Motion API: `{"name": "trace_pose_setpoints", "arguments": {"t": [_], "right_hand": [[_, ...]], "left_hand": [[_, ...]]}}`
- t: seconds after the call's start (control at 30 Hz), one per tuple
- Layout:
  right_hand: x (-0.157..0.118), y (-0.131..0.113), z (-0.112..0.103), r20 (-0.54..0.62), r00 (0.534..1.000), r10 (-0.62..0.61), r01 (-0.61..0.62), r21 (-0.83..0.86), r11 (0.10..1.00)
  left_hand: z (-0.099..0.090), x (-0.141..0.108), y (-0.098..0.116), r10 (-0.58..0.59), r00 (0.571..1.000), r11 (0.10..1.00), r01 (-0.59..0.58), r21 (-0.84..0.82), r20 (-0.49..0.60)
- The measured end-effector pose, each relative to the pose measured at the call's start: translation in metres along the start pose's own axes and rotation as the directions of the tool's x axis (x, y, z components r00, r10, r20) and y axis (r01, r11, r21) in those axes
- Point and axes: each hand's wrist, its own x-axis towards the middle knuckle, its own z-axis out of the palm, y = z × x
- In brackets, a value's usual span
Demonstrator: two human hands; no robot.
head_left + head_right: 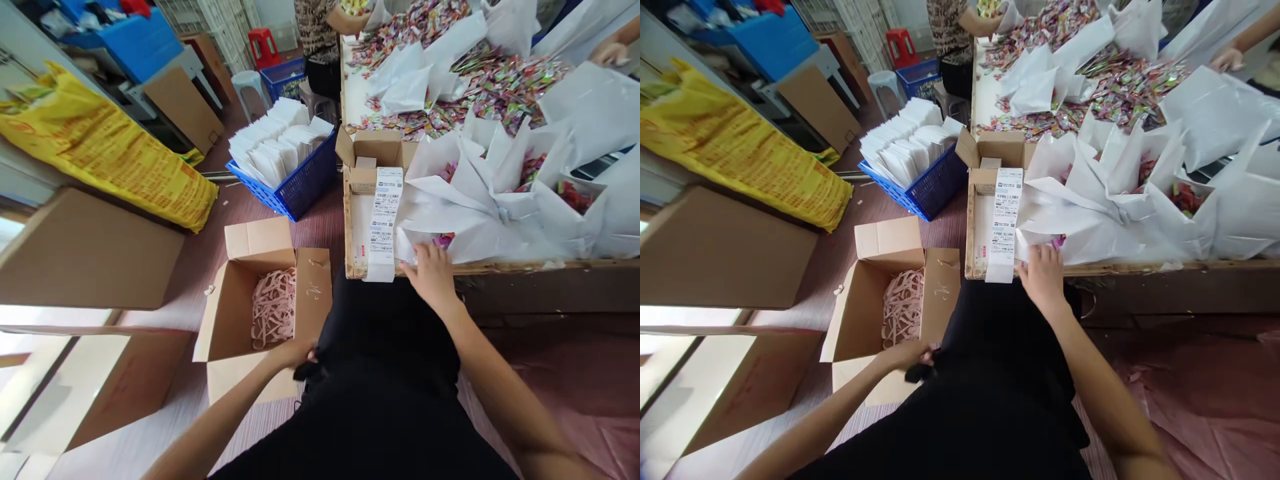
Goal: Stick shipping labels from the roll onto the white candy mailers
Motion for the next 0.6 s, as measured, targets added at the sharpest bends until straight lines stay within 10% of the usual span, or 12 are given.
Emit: {"name": "trace_pose_setpoints", "arguments": {"t": [0.13,0.3,0.43,0.6], "right_hand": [[0.034,0.019,-0.007,0.217,0.967,0.131,-0.051,-0.342,0.938],[-0.025,0.058,-0.023,-0.008,0.962,-0.273,0.262,-0.260,0.930],[-0.085,0.086,-0.031,-0.086,0.933,-0.348,0.328,-0.190,0.925],[-0.110,0.086,-0.034,-0.060,0.986,-0.157,0.155,-0.037,0.987]], "left_hand": [[-0.031,0.052,0.129,0.409,0.869,0.911,-0.404,0.078,-0.278],[-0.039,0.115,0.267,0.417,0.805,0.904,-0.417,0.097,-0.422],[-0.026,0.131,0.290,0.431,0.840,0.902,-0.412,0.129,-0.330],[-0.007,0.124,0.248,0.445,0.896,0.865,-0.430,-0.258,-0.003]]}}
